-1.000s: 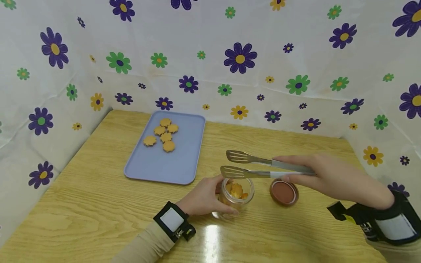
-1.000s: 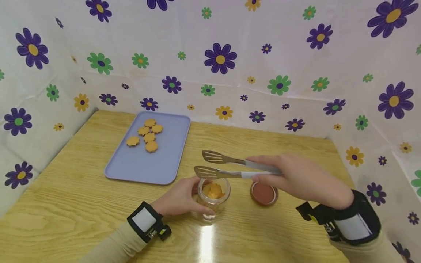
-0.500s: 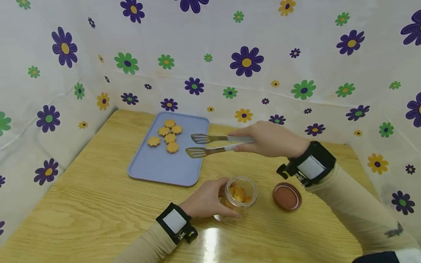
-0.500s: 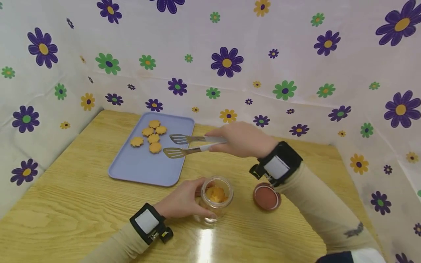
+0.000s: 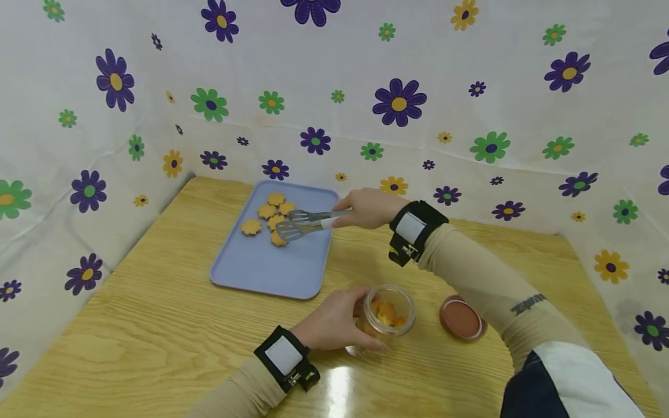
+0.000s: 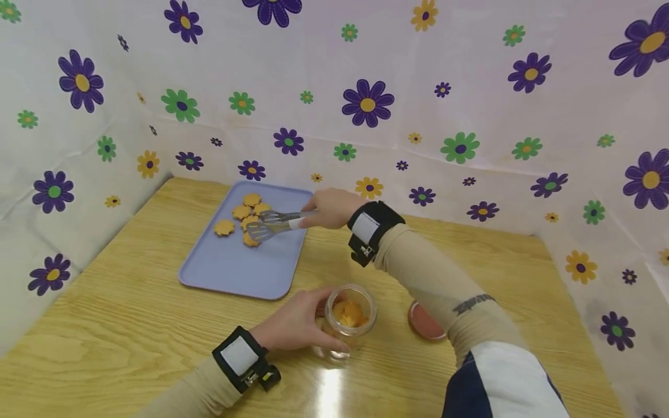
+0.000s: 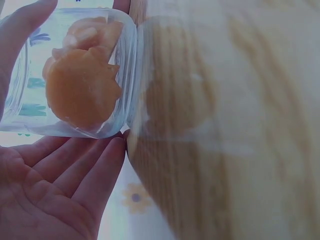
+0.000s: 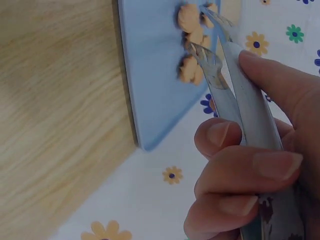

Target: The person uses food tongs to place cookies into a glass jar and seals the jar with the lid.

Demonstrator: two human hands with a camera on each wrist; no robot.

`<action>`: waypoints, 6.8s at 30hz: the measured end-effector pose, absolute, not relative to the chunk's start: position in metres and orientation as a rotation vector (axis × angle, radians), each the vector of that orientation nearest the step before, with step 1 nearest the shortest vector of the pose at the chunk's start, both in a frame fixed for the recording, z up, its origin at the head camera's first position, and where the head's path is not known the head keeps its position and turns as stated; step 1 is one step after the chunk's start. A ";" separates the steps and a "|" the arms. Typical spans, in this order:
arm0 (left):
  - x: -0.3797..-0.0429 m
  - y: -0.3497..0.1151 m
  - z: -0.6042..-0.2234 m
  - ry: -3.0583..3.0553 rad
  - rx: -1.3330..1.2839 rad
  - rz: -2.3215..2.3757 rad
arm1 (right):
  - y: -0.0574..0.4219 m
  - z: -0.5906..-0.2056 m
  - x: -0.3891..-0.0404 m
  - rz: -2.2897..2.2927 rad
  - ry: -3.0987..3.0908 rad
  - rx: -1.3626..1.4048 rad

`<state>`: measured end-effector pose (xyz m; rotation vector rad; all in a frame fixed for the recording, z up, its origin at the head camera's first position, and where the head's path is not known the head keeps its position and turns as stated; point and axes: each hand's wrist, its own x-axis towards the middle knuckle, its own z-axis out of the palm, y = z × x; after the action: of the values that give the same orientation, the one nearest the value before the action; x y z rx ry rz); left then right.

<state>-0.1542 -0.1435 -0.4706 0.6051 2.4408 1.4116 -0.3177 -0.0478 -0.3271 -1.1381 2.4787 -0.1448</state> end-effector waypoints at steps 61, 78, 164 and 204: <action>-0.154 -0.137 -0.467 2.378 0.504 1.459 | 0.181 -0.245 -0.181 -0.121 2.767 -0.889; -0.155 -0.137 -0.467 2.402 0.520 1.448 | 0.175 -0.269 -0.182 -0.208 2.581 -0.982; -0.155 -0.140 -0.471 2.463 0.630 1.364 | -0.094 -0.345 -0.306 0.250 2.842 -1.281; -0.155 -0.138 -0.472 2.362 0.519 1.469 | 0.141 -0.211 -0.171 0.199 3.009 -1.090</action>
<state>-0.1549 -0.1382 -0.4720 0.5191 2.3619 1.4686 -0.1714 0.1409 -0.2114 -1.0896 3.0093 0.1991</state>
